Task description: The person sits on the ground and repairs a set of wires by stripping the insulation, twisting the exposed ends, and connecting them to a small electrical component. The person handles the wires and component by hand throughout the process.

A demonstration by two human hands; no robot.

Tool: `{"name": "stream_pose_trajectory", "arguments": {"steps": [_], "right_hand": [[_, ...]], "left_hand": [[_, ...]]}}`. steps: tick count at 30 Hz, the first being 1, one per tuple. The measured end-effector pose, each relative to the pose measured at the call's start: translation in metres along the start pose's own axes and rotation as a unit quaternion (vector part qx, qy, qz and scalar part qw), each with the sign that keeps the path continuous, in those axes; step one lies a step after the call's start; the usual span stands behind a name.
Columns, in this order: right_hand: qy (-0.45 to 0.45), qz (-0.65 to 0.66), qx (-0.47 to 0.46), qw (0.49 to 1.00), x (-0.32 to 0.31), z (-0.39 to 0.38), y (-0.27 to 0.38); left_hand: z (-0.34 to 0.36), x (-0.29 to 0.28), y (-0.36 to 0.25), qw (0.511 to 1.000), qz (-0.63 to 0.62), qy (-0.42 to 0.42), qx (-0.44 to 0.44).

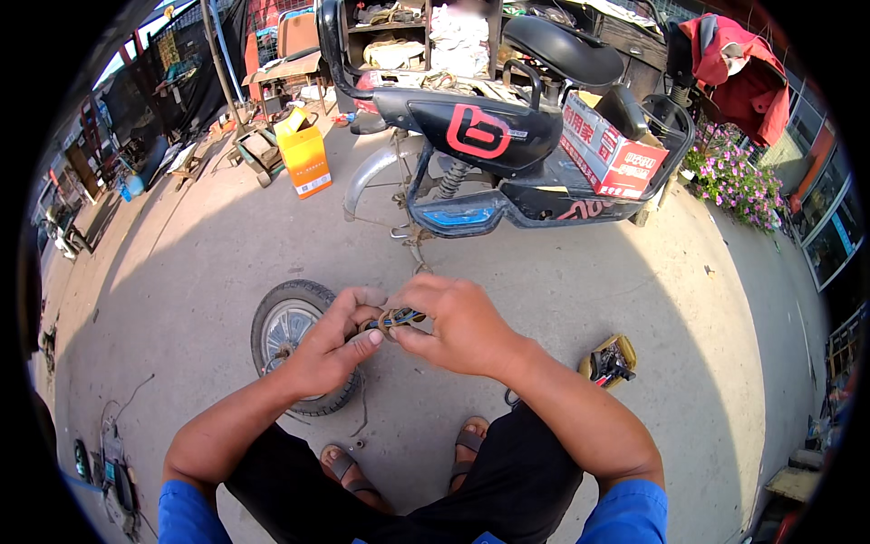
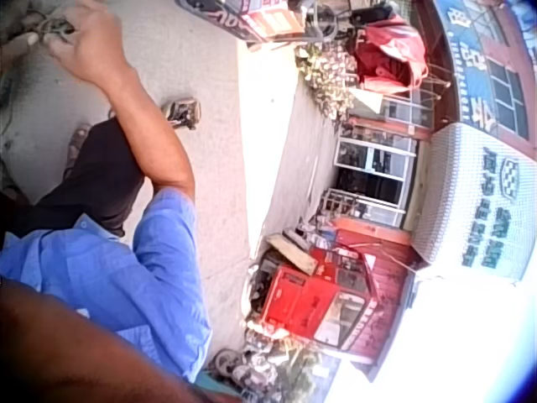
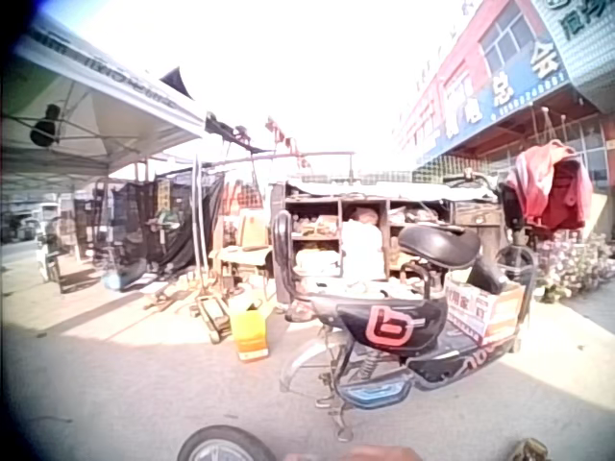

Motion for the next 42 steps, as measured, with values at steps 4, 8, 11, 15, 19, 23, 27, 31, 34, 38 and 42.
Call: {"name": "stream_pose_trajectory", "arguments": {"steps": [4, 8, 11, 15, 19, 23, 27, 31, 34, 38, 42], "right_hand": [[0.004, 0.021, 0.025, 0.999, -0.007, 0.002, -0.006], [0.026, 0.011, 0.023, 0.999, -0.004, 0.003, -0.007], [0.028, 0.036, 0.008, 0.999, 0.000, 0.002, -0.007], [0.025, 0.014, 0.005, 1.000, 0.003, 0.002, -0.007], [0.020, 0.008, 0.005, 1.000, 0.007, 0.003, -0.008], [0.023, 0.011, 0.031, 0.999, 0.002, 0.005, -0.011], [0.016, 0.043, 0.052, 0.998, 0.003, 0.005, -0.017], [0.006, 0.046, 0.058, 0.997, 0.006, 0.003, -0.019], [-0.002, 0.046, 0.068, 0.997, 0.008, 0.004, -0.016], [-0.007, 0.065, 0.106, 0.992, 0.005, 0.004, -0.019], [-0.019, 0.080, 0.107, 0.991, -0.005, 0.004, -0.026]], "left_hand": [[0.000, -0.007, 0.010, 1.000, -0.004, -0.031, 0.002], [0.002, -0.008, 0.022, 0.999, 0.001, -0.028, -0.025], [0.003, -0.009, 0.022, 0.998, -0.018, -0.039, -0.040], [0.004, -0.008, 0.016, 0.998, -0.022, -0.041, -0.031], [0.005, -0.006, 0.019, 0.997, -0.057, -0.038, -0.028], [0.005, -0.008, 0.023, 0.996, -0.072, -0.039, -0.039], [0.006, -0.010, 0.019, 0.995, -0.078, -0.041, -0.042], [0.006, -0.010, 0.015, 0.994, -0.091, -0.051, -0.029], [0.005, -0.010, 0.014, 0.993, -0.095, -0.060, -0.024], [0.005, -0.013, 0.013, 0.993, -0.089, -0.067, -0.028], [0.001, -0.019, 0.017, 0.991, -0.093, -0.078, -0.055]]}}
Point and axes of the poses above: each hand's wrist, its own z-axis towards the middle knuckle, its own x-axis out of the palm, y = z × x, the point moved 10 cm from there along z, towards the middle knuckle, and after that the axes turned 8 degrees about z, right-handed, at the moved point
